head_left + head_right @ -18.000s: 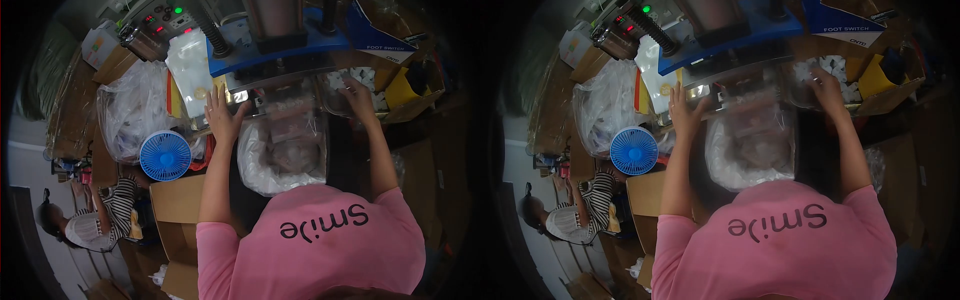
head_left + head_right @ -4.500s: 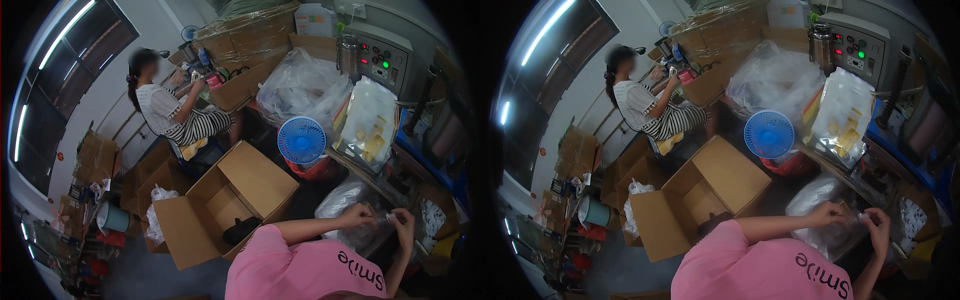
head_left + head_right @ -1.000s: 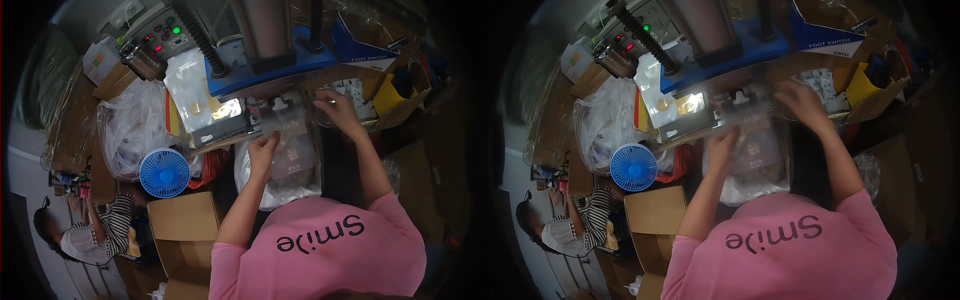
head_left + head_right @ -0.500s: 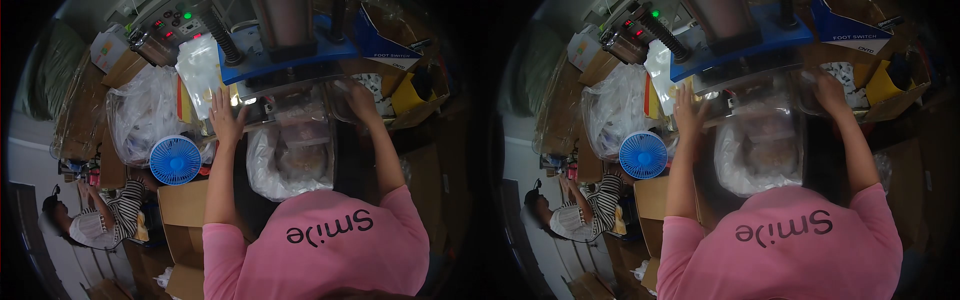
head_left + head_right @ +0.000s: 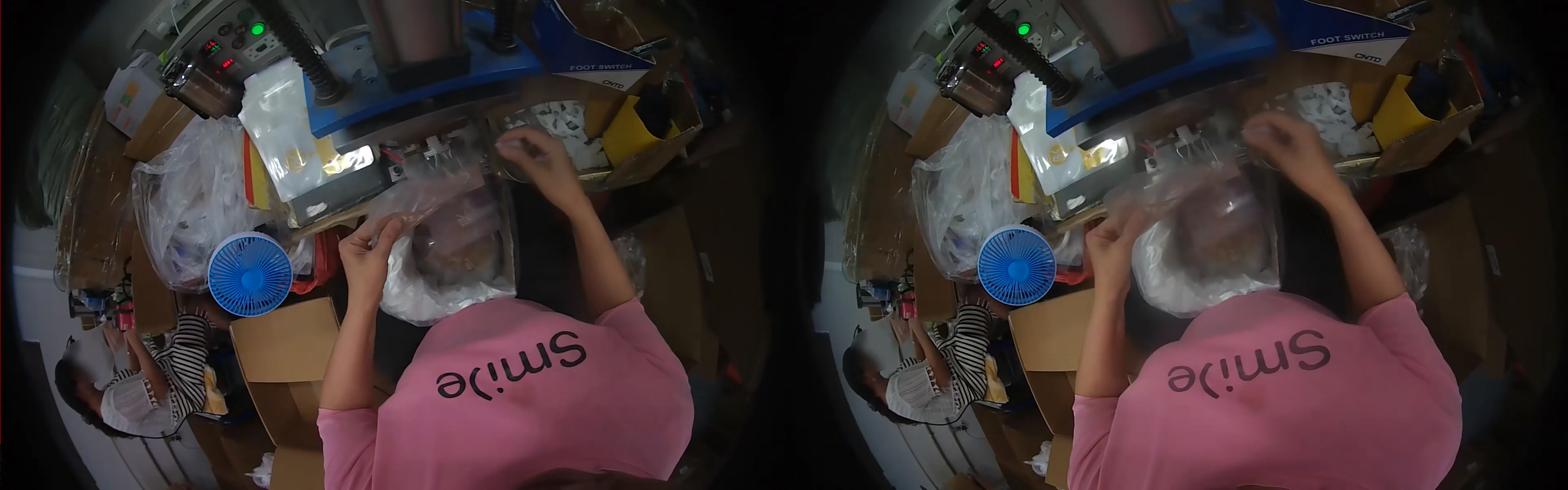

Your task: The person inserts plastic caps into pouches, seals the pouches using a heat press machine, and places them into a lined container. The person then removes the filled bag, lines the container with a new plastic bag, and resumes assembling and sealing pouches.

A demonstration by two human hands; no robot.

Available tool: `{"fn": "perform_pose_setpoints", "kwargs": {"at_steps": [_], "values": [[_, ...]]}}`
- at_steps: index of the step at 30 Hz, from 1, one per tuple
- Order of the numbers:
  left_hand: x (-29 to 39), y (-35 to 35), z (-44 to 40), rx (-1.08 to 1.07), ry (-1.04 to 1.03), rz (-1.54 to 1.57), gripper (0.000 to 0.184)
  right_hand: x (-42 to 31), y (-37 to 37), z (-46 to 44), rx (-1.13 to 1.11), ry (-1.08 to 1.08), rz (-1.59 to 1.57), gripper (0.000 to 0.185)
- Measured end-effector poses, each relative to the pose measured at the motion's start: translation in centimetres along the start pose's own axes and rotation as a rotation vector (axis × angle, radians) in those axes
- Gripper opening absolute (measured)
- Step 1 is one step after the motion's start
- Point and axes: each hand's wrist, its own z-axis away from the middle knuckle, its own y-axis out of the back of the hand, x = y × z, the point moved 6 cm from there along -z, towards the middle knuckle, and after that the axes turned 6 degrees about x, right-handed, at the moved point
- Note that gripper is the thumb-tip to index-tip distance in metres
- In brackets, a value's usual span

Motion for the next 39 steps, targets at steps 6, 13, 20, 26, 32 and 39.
{"fn": "perform_pose_setpoints", "kwargs": {"at_steps": [6,13,20,26,32,39], "values": [[-4.6,-2.1,1.9,0.042,0.152,0.132,0.023,-4.5,-4.6,2.4,-0.557,-0.08,0.123,0.029],[-5.6,-3.7,3.3,-0.049,0.286,-0.002,0.022,-4.5,-4.0,2.2,-0.556,-0.082,-0.068,0.027],[-6.0,-4.4,3.6,-0.101,0.279,-0.063,0.018,-2.4,-5.9,3.3,-0.783,0.013,0.017,0.026],[-6.8,-3.5,2.7,-0.065,0.184,-0.179,0.018,-4.4,-4.1,2.1,-0.579,-0.014,0.125,0.025],[-5.4,-4.9,2.6,-0.212,-0.001,-0.151,0.02,-1.8,-7.6,1.9,-0.728,0.021,0.016,0.026],[-2.6,-6.1,-1.3,-0.084,0.215,-0.021,0.024,0.0,-2.9,-1.6,-0.176,-0.012,-0.06,0.028]]}}
